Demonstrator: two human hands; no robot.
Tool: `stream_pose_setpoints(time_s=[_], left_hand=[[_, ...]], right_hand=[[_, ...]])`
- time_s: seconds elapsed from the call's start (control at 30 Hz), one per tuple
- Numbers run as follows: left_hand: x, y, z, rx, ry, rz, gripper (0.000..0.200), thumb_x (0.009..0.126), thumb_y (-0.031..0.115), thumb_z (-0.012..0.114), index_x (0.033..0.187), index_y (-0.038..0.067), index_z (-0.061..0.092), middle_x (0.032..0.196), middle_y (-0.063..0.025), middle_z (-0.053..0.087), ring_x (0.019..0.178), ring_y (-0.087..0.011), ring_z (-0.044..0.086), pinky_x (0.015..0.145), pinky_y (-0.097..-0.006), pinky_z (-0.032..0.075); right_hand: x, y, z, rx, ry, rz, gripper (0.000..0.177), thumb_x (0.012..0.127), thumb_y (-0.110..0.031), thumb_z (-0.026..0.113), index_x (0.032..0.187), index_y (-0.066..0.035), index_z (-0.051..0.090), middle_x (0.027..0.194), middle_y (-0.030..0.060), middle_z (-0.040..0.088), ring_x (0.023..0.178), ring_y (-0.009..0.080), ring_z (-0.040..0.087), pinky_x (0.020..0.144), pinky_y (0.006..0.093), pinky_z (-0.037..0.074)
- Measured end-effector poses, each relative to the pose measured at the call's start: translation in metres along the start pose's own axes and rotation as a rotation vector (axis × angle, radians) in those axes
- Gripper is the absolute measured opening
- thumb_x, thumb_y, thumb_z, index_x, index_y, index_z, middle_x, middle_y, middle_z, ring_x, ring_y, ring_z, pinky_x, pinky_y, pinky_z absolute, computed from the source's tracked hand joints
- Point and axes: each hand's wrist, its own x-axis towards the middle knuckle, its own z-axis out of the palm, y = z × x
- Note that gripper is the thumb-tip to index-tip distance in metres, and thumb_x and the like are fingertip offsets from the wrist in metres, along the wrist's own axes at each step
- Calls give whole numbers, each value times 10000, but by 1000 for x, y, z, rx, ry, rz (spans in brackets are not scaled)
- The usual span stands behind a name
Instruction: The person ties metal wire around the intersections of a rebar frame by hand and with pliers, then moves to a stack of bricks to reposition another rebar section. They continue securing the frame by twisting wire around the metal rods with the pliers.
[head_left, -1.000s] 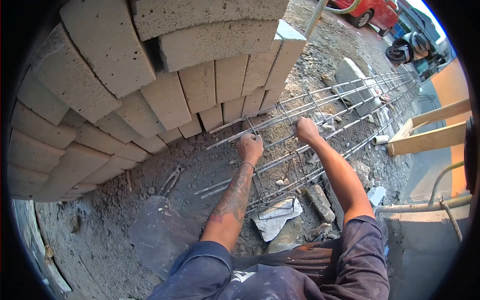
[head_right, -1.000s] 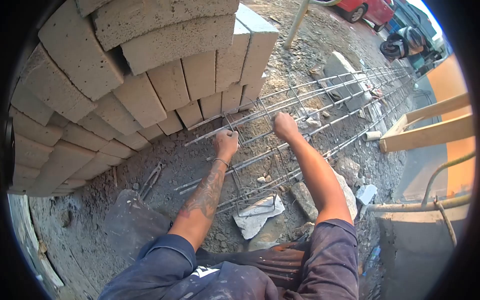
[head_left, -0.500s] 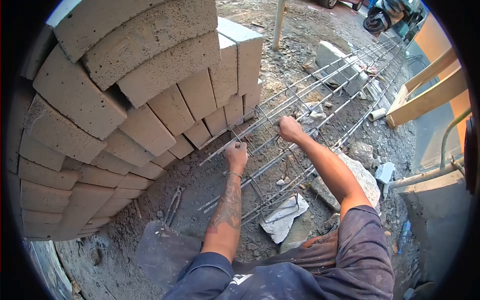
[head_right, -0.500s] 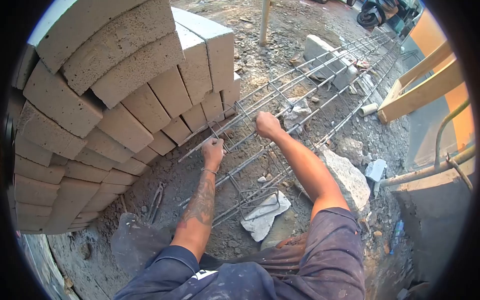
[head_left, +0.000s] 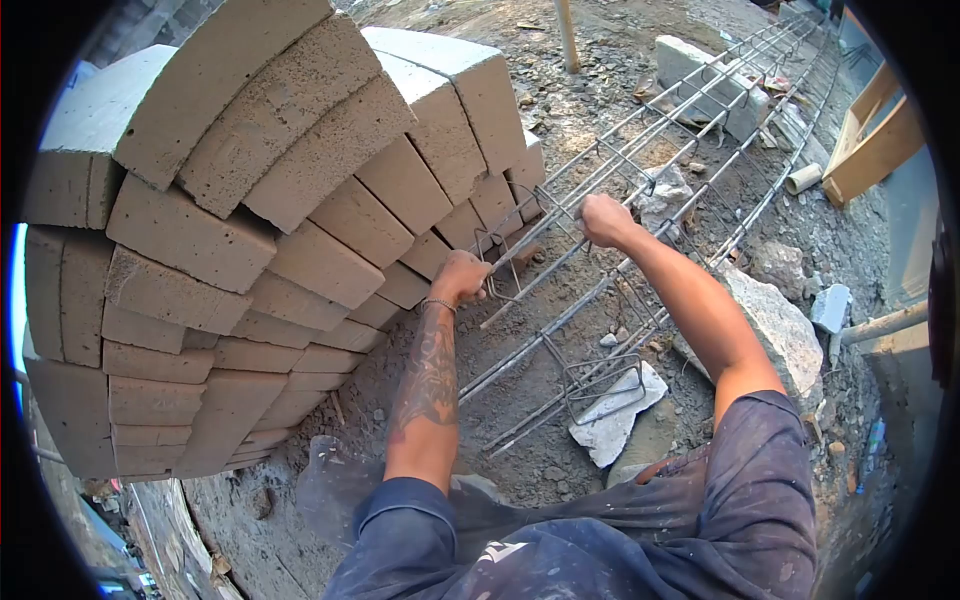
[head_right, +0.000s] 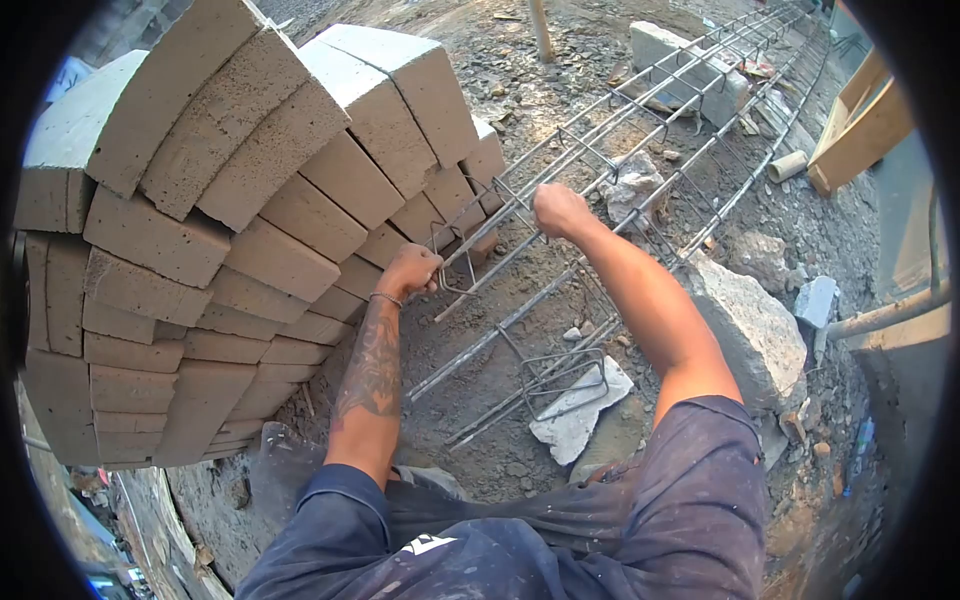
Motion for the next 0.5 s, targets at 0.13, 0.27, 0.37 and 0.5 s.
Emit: stream_pose_setpoints(time_s=[0.13,0.27,0.37,0.5], left_hand=[[-4,-5,8,3,-217,-33,196,804,123,531,693,-33,573,604,-105,598,484,-168,611,405,-282,475],[-17,2,-12,23,-380,-106,256,873,173,451,784,-33,574,693,-116,626,556,-199,635,485,-314,526],[17,-36,-32,84,-402,-79,287,883,198,431,819,-34,586,731,-116,639,610,-214,645,539,-338,546],[19,-63,-38,872,-449,50,264,849,217,491,821,-18,606,746,-124,653,616,-216,642,550,-326,515]], right_hand=[[2,1,4,-21,6,-32,150,717,-86,537,761,28,623,837,254,623,839,390,614,735,453,498],[2,3,4,-9,14,-48,165,719,-137,566,757,8,635,835,239,629,829,379,617,738,444,499],[-5,-1,-1,-32,13,-73,177,719,-170,580,794,-30,657,836,224,632,825,373,615,743,442,494],[-3,8,-2,13,-2,-93,198,735,-204,595,863,-82,684,843,203,634,834,366,608,759,433,483]])
